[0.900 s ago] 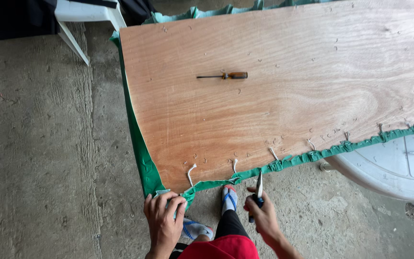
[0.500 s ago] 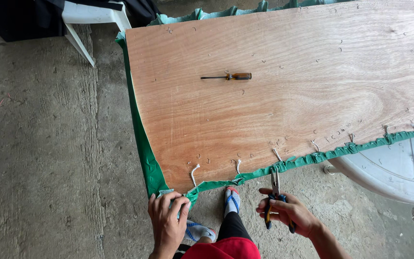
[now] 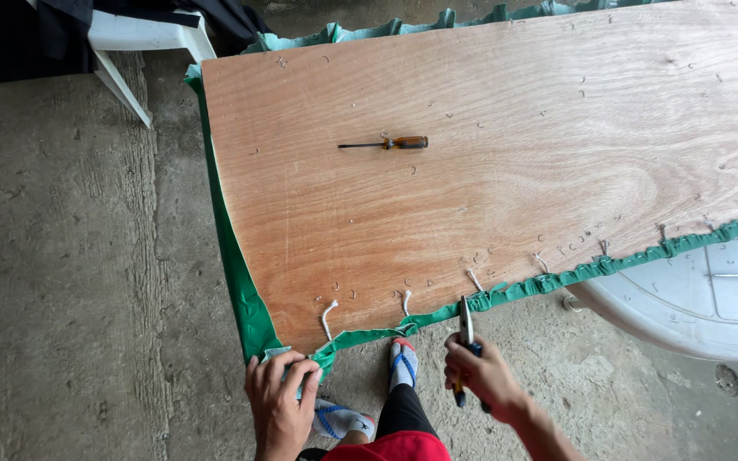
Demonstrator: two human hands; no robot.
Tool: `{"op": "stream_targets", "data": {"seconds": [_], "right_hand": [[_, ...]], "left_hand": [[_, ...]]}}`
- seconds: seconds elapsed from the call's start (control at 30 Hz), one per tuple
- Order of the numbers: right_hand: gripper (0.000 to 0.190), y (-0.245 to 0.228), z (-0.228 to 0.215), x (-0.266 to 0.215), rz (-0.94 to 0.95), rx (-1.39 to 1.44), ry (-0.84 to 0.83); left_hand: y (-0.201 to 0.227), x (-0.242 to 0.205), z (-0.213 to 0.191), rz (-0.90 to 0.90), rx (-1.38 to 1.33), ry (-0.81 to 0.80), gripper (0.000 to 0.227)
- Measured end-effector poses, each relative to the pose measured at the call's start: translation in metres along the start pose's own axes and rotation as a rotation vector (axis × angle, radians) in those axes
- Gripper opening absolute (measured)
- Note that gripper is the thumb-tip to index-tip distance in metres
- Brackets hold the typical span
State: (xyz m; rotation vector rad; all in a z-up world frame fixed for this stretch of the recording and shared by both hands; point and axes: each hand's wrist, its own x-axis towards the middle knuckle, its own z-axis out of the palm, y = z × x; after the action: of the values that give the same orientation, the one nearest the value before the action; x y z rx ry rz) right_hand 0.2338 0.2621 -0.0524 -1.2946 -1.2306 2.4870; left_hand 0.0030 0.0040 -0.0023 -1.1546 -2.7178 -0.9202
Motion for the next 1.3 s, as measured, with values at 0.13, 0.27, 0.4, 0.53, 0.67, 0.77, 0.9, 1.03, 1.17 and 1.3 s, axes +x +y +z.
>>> {"op": "stream_targets", "data": {"seconds": [0.13,0.27,0.4,0.53,0.67,0.77,0.9,1.03,1.17,1.3], "right_hand": [[0.025,0.015,0.020,0.004,-0.192,-0.868,0.457],[0.042,0.000,0.010,-0.022,-0.164,-0.384,0.160],[0.059,-0.031,-0.008,-0.034,0.078,-0.077,0.066],[0.061,-0.050,-0.019,-0.038,0.190,-0.027,-0.040],[0.062,-0.051,-0.031,-0.031,0.229,-0.037,-0.124],[0.054,-0.047,-0.042,-0.017,0.215,0.050,-0.156],[0.025,-0.034,-0.044,-0.002,0.123,0.238,-0.323],[0.018,-0.022,-0.024,0.003,0.027,-0.644,0.213],[0.033,-0.034,-0.009,-0.007,-0.040,-0.659,0.289],[0.053,-0.047,-0.010,-0.036,0.111,0.083,0.021]], "left_hand": [[-0.002,0.003,0.005,-0.010,0.036,0.001,0.014],[-0.004,-0.005,0.003,-0.003,0.030,-0.001,0.014],[-0.005,-0.002,0.004,-0.002,0.037,-0.016,0.014],[-0.003,-0.001,0.002,-0.026,0.046,-0.056,0.013],[-0.003,-0.001,0.002,-0.025,0.043,-0.059,0.014],[-0.003,-0.002,0.002,-0.033,0.050,-0.062,0.014],[-0.002,-0.002,0.004,-0.020,0.035,-0.028,0.014],[-0.002,-0.001,0.006,-0.036,0.039,-0.020,0.015],[-0.004,0.009,0.012,-0.003,0.016,0.036,0.015],[-0.003,0.000,0.009,-0.015,0.037,0.026,0.014]]}}
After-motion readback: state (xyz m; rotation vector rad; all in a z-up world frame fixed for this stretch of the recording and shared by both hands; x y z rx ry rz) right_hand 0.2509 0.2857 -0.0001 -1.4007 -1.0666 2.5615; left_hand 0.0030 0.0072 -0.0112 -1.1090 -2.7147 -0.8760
